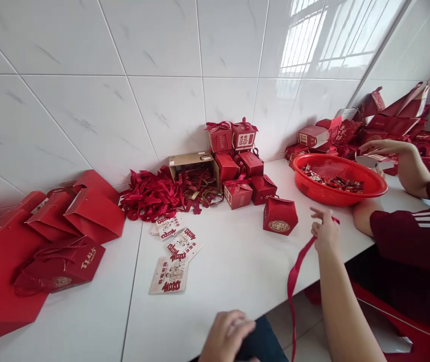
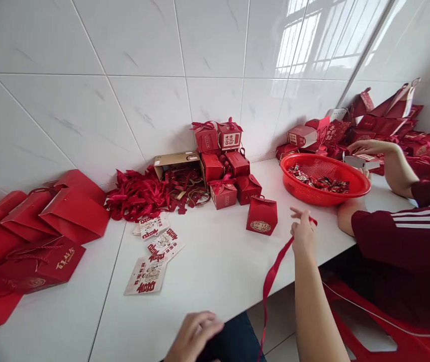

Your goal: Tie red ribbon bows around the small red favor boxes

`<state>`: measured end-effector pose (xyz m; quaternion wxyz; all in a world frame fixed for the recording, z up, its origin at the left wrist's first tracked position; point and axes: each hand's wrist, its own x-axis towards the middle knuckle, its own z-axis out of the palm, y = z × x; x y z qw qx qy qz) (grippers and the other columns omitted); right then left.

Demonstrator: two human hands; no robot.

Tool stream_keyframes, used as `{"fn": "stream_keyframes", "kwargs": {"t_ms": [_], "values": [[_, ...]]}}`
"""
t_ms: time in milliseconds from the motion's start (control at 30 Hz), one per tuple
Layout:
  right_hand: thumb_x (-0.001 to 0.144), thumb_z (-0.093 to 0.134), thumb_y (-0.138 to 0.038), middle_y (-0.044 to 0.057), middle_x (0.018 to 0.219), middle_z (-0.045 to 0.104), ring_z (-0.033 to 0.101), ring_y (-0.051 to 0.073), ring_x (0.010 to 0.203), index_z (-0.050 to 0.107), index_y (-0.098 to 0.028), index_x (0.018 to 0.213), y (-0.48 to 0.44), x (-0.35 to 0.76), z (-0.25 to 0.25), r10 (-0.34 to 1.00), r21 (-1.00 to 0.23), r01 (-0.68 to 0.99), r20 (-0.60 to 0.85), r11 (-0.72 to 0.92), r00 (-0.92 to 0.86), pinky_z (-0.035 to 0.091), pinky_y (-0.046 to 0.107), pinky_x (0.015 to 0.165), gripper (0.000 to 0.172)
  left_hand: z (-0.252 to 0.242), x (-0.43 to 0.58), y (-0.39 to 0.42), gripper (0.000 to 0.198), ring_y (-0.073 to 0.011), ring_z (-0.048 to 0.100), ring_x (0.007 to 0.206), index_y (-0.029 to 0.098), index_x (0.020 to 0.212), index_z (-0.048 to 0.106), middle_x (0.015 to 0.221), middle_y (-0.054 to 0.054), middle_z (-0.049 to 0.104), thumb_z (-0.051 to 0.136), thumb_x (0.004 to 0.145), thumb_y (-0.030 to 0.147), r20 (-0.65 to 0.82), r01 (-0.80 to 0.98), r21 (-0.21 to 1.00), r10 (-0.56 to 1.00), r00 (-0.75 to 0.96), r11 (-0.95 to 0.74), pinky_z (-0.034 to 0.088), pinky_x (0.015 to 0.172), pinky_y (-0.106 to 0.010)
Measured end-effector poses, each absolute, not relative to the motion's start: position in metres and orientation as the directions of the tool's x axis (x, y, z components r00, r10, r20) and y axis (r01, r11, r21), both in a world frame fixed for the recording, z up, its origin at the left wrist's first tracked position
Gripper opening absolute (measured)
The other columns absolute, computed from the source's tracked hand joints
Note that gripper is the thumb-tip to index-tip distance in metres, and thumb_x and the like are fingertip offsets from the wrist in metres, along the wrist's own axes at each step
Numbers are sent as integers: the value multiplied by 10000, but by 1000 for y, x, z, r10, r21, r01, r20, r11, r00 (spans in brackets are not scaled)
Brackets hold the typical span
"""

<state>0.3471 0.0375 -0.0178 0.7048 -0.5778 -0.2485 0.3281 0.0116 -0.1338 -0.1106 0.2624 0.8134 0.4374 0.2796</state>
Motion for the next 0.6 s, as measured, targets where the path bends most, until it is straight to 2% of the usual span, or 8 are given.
{"fn": "stream_keyframes", "kwargs": {"t_ms": [100,167,233,300,367,467,533,600], "values": [[840,493,-619,-27,605,546,204,50,366,654,-172,848,73,355,-12,756,-998,-64,-27,21,654,158,242,375,476,-97,-10,-113,408,-330,586,1139,236,1259,582,1218,-171,602,530,892,406,262,752,536,922,283,-384,526,929,-508],[832,556,-539,-36,507,499,255,77,380,649,-175,730,78,345,-10,803,-998,3,-43,-55,594,197,252,393,388,-89,-29,-96,391,-393,540,1205,216,1222,588,1247,-191,577,537,877,393,278,853,434,944,179,-290,503,934,-587],[813,608,-478,-42,444,448,323,106,411,621,-192,621,65,326,-10,855,-992,70,-56,-107,516,245,255,423,345,-81,-44,-83,395,-429,455,1295,197,1221,562,1317,-211,519,525,881,394,298,885,407,949,105,-226,462,971,-629],[801,637,-455,-36,450,463,381,123,450,623,-200,592,39,302,-12,910,-983,124,-74,-136,408,307,256,472,331,-70,-53,-76,416,-406,396,1354,201,1267,498,1378,-207,460,500,905,405,292,863,468,955,53,-191,426,1027,-619],[807,639,-476,-20,518,535,420,127,484,645,-198,623,10,280,-13,968,-973,175,-111,-152,226,350,257,519,333,-57,-54,-75,490,-359,361,1394,229,1360,387,1445,-183,401,492,922,422,248,798,575,968,38,-178,391,1083,-583],[852,592,-529,-14,583,566,446,134,531,600,-203,654,-20,259,-12,983,-944,307,-158,-123,-89,355,258,550,381,-37,-45,-74,739,-336,299,1438,255,1486,166,1539,-167,294,560,895,456,185,687,708,982,46,-166,363,1123,-542],[879,552,-558,-32,553,517,432,134,537,551,-210,666,-28,250,-12,969,-926,362,-179,-107,-171,351,260,562,409,-30,-39,-71,845,-339,291,1441,252,1507,105,1559,-168,263,609,864,469,178,631,761,984,14,-146,367,1123,-529],[912,489,-582,-53,525,460,401,131,527,555,-214,743,-33,243,-10,958,-928,359,-191,-105,-213,347,261,566,410,-26,-35,-70,844,-336,318,1426,247,1504,125,1551,-166,277,625,857,457,198,587,799,979,-54,-129,384,1114,-522]]}}
